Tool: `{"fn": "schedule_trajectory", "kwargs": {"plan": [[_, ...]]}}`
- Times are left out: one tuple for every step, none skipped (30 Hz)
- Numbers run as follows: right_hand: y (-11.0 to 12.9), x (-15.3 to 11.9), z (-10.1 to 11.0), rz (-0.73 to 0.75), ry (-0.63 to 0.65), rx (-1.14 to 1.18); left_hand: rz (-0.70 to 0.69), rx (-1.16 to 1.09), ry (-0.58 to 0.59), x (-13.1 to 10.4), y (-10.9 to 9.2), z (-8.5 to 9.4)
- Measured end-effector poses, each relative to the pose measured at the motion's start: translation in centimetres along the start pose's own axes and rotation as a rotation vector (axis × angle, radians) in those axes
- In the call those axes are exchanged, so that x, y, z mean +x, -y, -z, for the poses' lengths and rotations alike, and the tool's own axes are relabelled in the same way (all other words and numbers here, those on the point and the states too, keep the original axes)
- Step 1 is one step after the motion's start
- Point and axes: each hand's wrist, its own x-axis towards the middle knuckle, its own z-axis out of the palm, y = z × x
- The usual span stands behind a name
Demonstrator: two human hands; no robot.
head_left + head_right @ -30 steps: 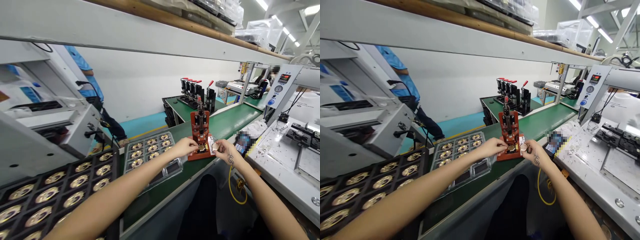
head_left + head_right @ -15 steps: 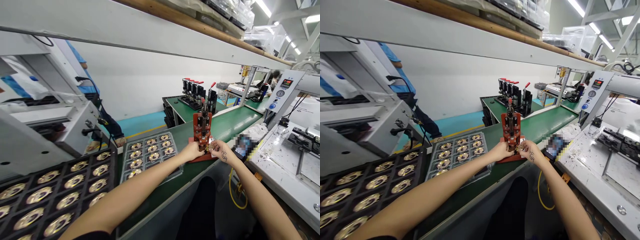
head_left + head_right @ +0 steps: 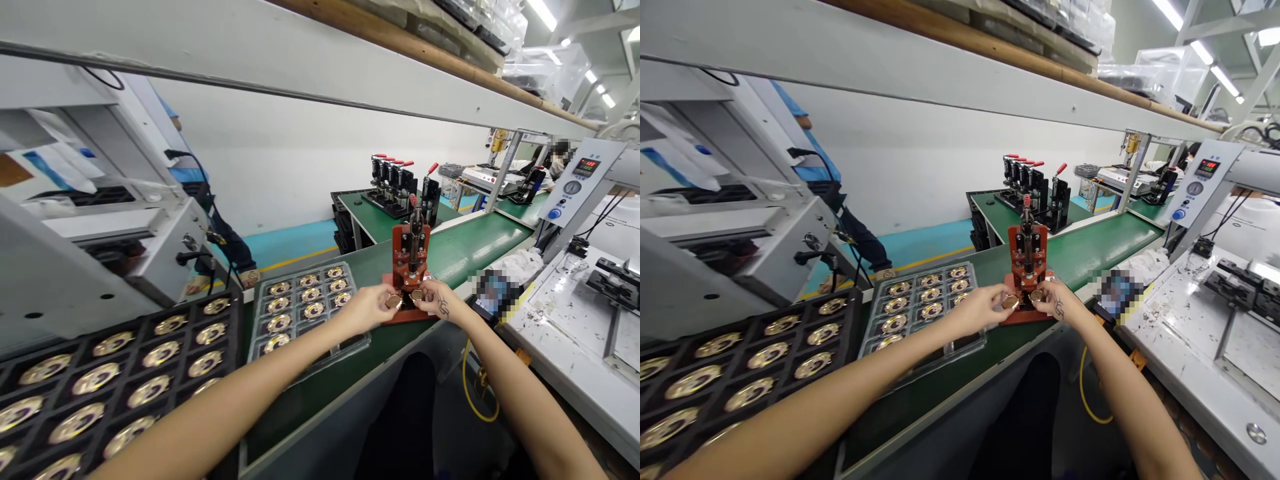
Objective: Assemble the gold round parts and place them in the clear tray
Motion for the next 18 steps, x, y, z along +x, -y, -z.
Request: {"fn": "schedule_trajectory", "kwargs": {"plan": [[0.0, 0.3, -0.1, 0.018, 0.019, -0.019, 0.005, -0.031, -0.023, -0.7, 0.4, 1.2], [0.1, 0.7, -0.3, 0.036, 0.037, -0.036, 0.027, -0.092, -0.039, -1.3, 0.9, 2.3], [0.2, 0.9, -0.5, 0.054, 0.054, -0.051, 0.067, -0.192, -0.042, -2.0, 1.3, 3.4], [0.4, 1.1, -0.6, 0.070, 0.071, -0.064, 0.122, -0.327, -0.041, -2.6, 1.6, 4.4], [0.6, 1.1, -0.7, 0.084, 0.084, -0.075, 0.188, -0.479, -0.042, -3.3, 1.9, 5.4], [0.8, 1.0, -0.7, 0.094, 0.092, -0.088, 0.256, -0.623, -0.050, -4.0, 2.0, 6.3], [1.1, 0.9, -0.5, 0.098, 0.092, -0.103, 0.314, -0.746, -0.073, -4.8, 2.1, 7.1], [1.3, 0.7, -0.1, 0.098, 0.085, -0.119, 0.356, -0.836, -0.108, -5.7, 2.1, 8.0], [1.5, 0.5, 0.7, 0.094, 0.076, -0.136, 0.383, -0.893, -0.154, -6.6, 2.2, 8.8], [1.8, 0.5, 1.7, 0.084, 0.060, -0.153, 0.399, -0.920, -0.192, -7.6, 2.2, 9.7], [2.2, 0.7, 3.0, 0.068, 0.031, -0.172, 0.406, -0.924, -0.226, -8.6, 2.3, 10.5], [2.8, 1.2, 4.5, 0.047, -0.013, -0.192, 0.404, -0.905, -0.263, -9.5, 2.4, 11.4], [3.6, 2.0, 6.1, 0.024, -0.079, -0.211, 0.396, -0.867, -0.298, -10.4, 2.4, 12.2], [4.7, 3.1, 7.8, 0.005, -0.164, -0.228, 0.385, -0.813, -0.329, -11.2, 2.4, 12.9], [6.1, 4.5, 9.3, -0.005, -0.257, -0.238, 0.372, -0.752, -0.355, -11.9, 2.3, 13.5], [7.7, 6.2, 10.7, 0.004, -0.322, -0.237, 0.358, -0.687, -0.376, -12.6, 2.1, 14.0], [9.4, 8.0, 11.8, 0.030, -0.329, -0.222, 0.344, -0.627, -0.394, -13.2, 1.7, 14.5], [11.1, 9.8, 12.6, 0.054, -0.307, -0.192, 0.334, -0.577, -0.408, -13.8, 1.4, 14.8]]}}
